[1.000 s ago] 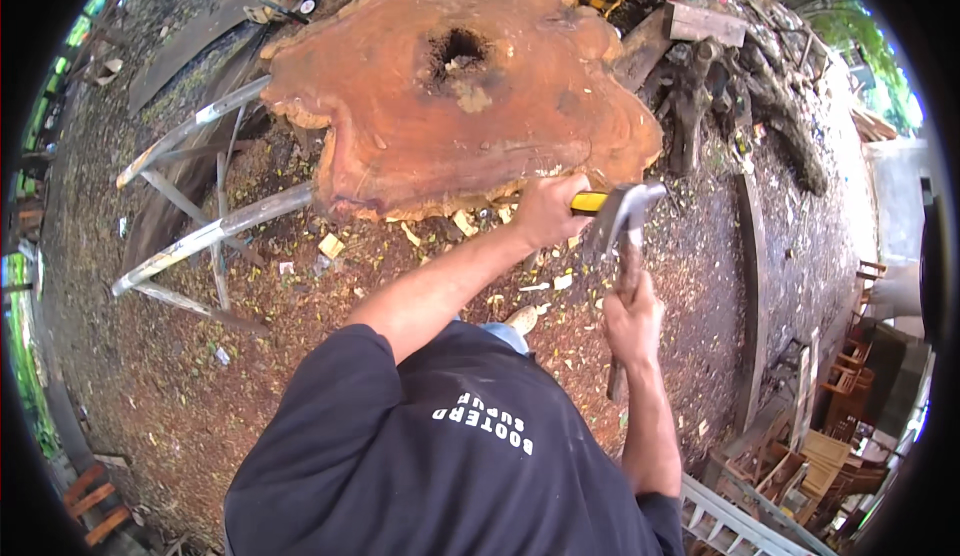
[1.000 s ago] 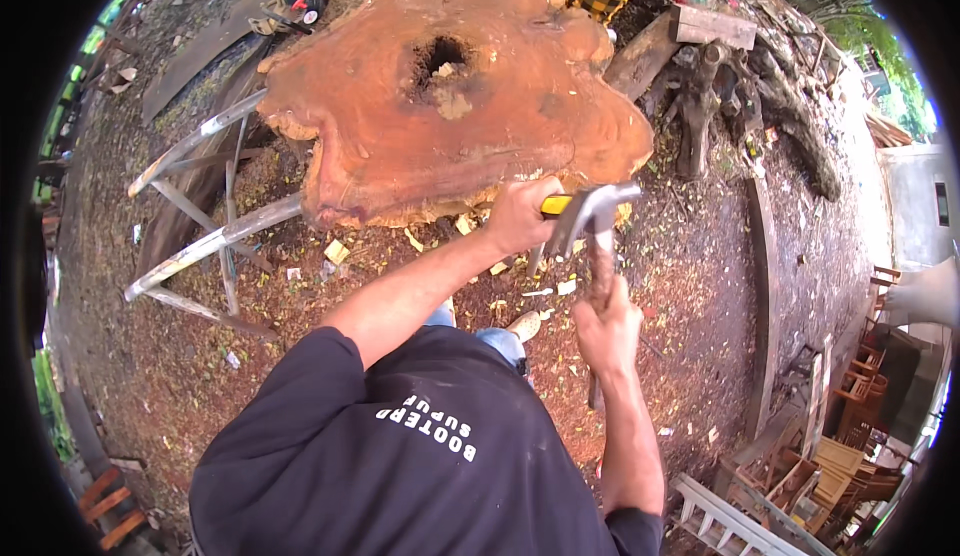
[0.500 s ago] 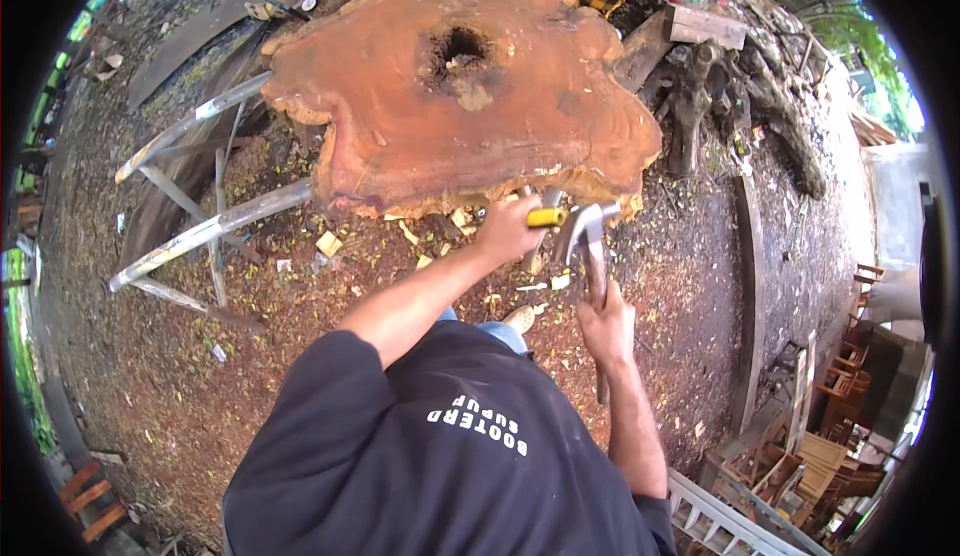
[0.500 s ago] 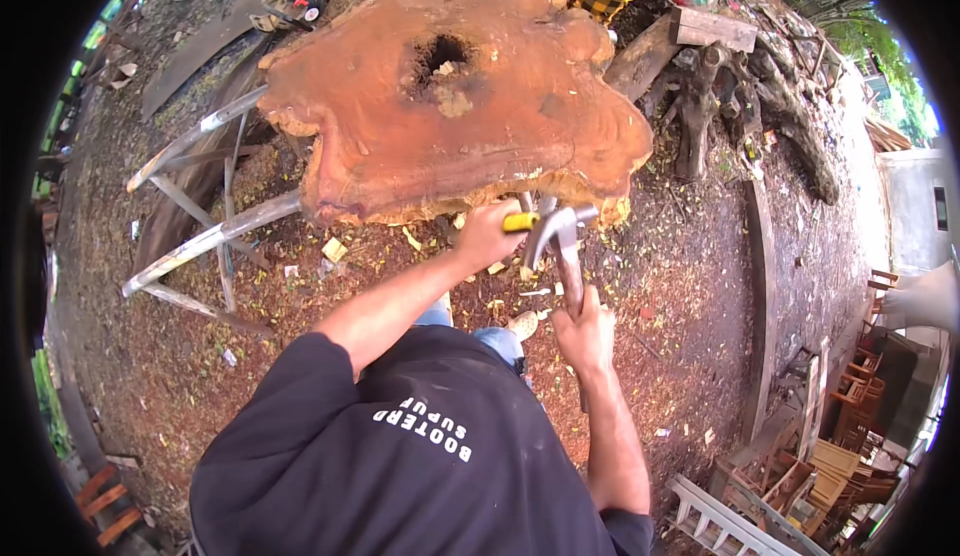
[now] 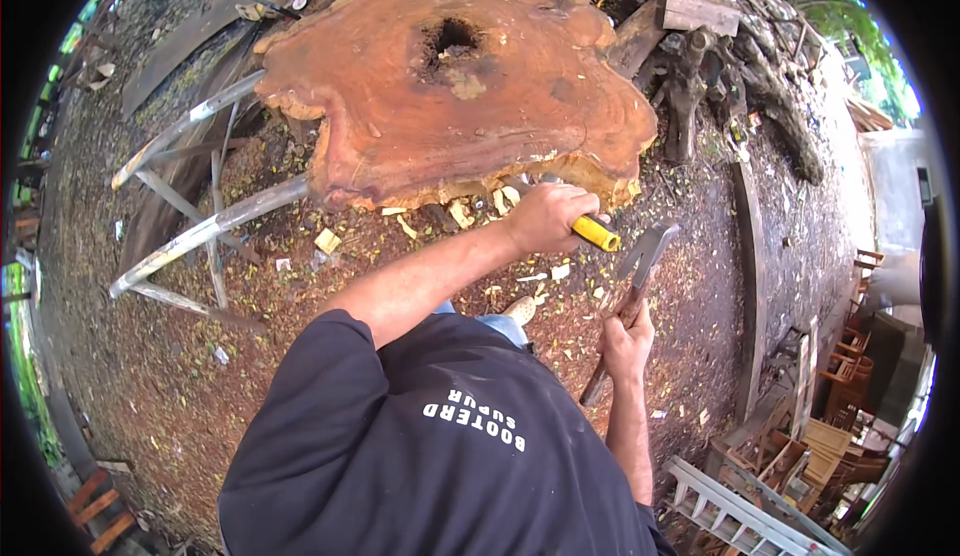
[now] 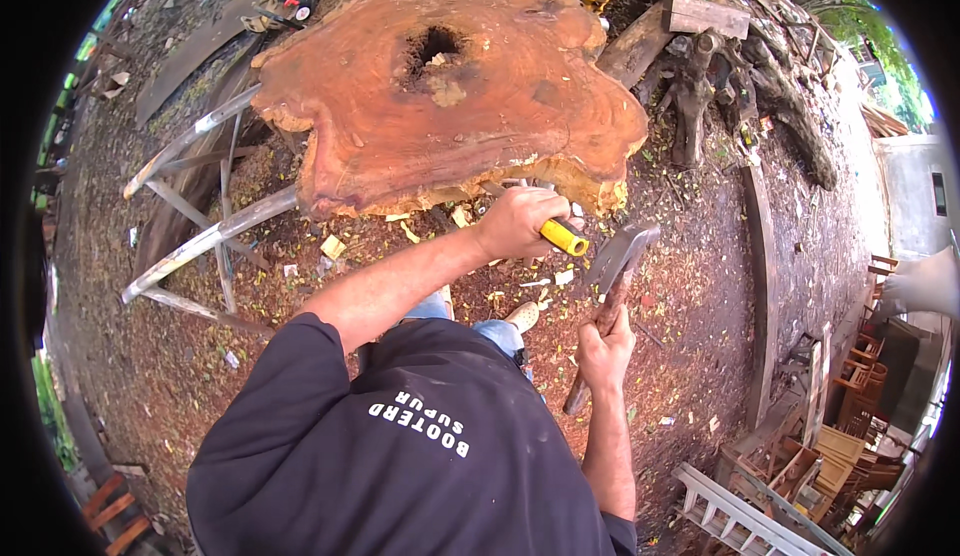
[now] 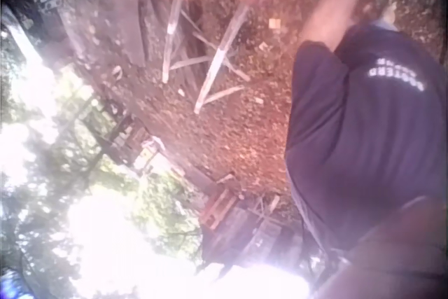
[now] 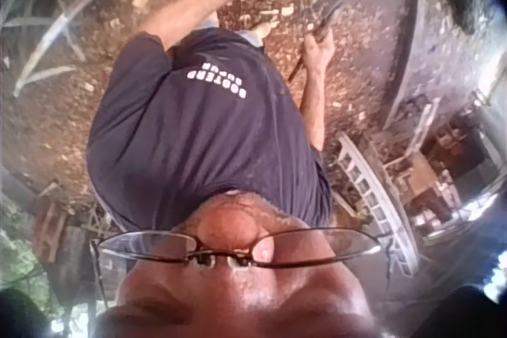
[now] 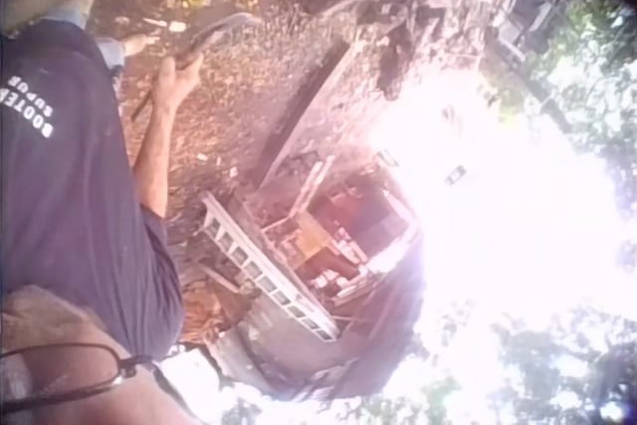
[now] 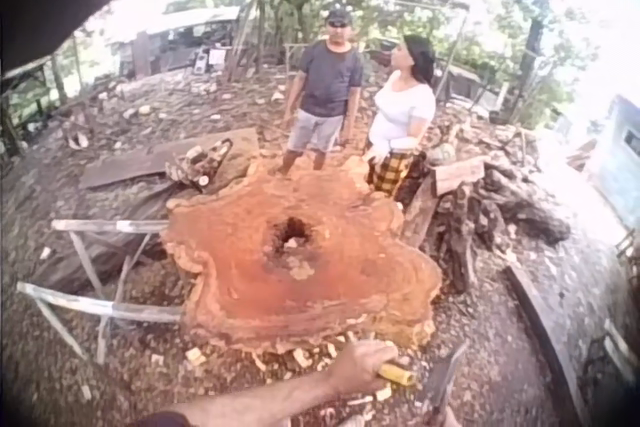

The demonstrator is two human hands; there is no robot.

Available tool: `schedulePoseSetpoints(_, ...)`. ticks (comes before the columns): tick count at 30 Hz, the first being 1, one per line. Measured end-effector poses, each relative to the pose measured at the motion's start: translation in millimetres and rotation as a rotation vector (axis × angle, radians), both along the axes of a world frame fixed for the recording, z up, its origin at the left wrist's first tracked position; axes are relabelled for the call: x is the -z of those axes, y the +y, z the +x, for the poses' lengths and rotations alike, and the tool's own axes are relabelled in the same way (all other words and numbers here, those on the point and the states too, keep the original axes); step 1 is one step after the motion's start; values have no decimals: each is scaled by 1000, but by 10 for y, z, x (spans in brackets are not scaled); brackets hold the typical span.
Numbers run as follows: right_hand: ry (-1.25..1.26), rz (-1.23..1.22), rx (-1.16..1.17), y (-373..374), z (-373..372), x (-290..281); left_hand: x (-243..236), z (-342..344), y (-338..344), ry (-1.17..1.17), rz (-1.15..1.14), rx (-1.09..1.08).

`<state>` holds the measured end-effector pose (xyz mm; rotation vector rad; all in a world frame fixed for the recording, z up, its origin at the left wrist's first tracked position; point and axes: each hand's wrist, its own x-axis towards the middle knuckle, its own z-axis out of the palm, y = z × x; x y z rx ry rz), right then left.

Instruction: The person uses a hammer and a chisel to remove bark or outer layers from the edge of a large wooden slab. The person strikes the chisel with the hammer repeatedly, moving along the perimeter of the wood piece while wood chips accumulate on the ground.

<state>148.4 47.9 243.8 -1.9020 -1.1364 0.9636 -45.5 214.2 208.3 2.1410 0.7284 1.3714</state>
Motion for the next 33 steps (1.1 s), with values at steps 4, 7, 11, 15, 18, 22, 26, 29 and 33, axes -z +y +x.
schedulePoseSetpoints(4, -37, -5, 35, -102, -54, -11, 12, 12, 19, 11, 23, 14)
schedulePoseSetpoints(7, -47, 17, -14, -182, -77, 12, 42, -13, -8, 3, 48, 83)
schedulePoseSetpoints(11, -52, 67, -8, -265, -160, -10, 108, -69, -48, 91, 41, 112)
schedulePoseSetpoints(15, 186, 526, 135, -329, -484, -338, 75, -65, -26, 70, -4, 83)
schedulePoseSetpoints(18, 279, 917, 113, -115, -722, -613, 21, -83, 16, 32, 30, 109)
schedulePoseSetpoints(22, -627, 433, -97, -205, -415, 188, 4, -62, 72, 4, 24, 75)
schedulePoseSetpoints(26, -267, 244, 18, -13, -450, -10, 72, -105, 78, 26, -71, 62)
schedulePoseSetpoints(29, -147, 479, 5, -112, -298, -200, 106, -121, 120, 12, -84, 59)
schedulePoseSetpoints(33, 29, 781, -33, -48, -569, -608, 46, -71, 104, -67, -26, 35)
